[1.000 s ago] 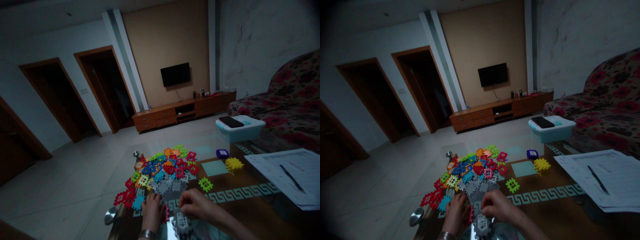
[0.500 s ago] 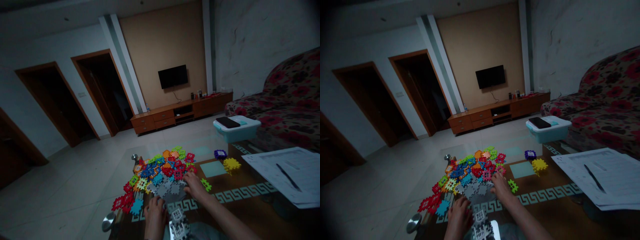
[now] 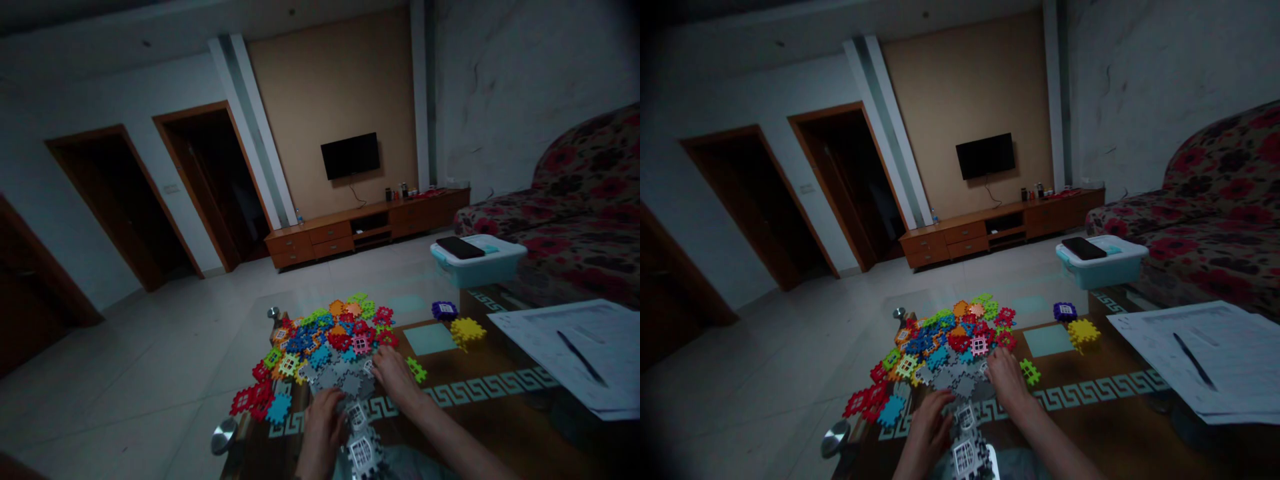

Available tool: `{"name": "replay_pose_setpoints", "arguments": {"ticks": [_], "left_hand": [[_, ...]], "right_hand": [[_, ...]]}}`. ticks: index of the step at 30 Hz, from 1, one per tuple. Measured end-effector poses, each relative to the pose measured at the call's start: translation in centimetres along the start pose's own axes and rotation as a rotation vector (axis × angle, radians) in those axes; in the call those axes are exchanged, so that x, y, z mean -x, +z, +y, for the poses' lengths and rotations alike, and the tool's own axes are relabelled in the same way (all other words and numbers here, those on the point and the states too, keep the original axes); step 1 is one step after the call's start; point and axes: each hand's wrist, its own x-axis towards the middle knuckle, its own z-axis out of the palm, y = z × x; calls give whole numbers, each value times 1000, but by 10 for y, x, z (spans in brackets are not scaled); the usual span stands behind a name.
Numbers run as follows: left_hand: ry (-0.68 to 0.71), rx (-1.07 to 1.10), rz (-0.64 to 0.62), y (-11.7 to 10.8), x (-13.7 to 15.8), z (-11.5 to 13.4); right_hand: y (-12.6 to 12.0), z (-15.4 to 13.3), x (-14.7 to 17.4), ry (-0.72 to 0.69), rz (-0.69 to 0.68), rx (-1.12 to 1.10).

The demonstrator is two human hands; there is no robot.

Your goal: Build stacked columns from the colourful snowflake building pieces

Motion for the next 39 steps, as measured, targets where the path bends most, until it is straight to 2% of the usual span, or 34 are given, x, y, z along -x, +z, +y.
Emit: {"name": "replay_pose_setpoints", "arguments": {"ticks": [2, 6, 9, 15, 21, 27, 33, 36, 39], "left_hand": [[45, -37, -73, -2, -3, 7], [82, -100, -312, -8, -9, 24], [77, -103, -382, -9, -14, 26], [-30, -180, -302, -12, -11, 12], [-148, -209, -328, -22, -7, 25], [-203, -231, -257, -18, -9, 31], [-236, -213, -180, -11, -9, 17], [-198, -160, -96, -18, -2, 15], [-112, -58, 27, -31, 9, 17]], "right_hand": [[1, -1, 3, 16, 16, -59], [4, -5, 6, 65, 5, -112], [6, -8, 5, 80, -14, -105], [15, -1, 1, 139, -69, -136], [21, 15, 0, 181, -64, -270], [12, 19, 4, 67, -22, -488], [-3, -1, 32, -125, -247, -961], [-8, -15, 44, -168, -298, -974], [-9, -26, 49, -139, -326, -924]]}}
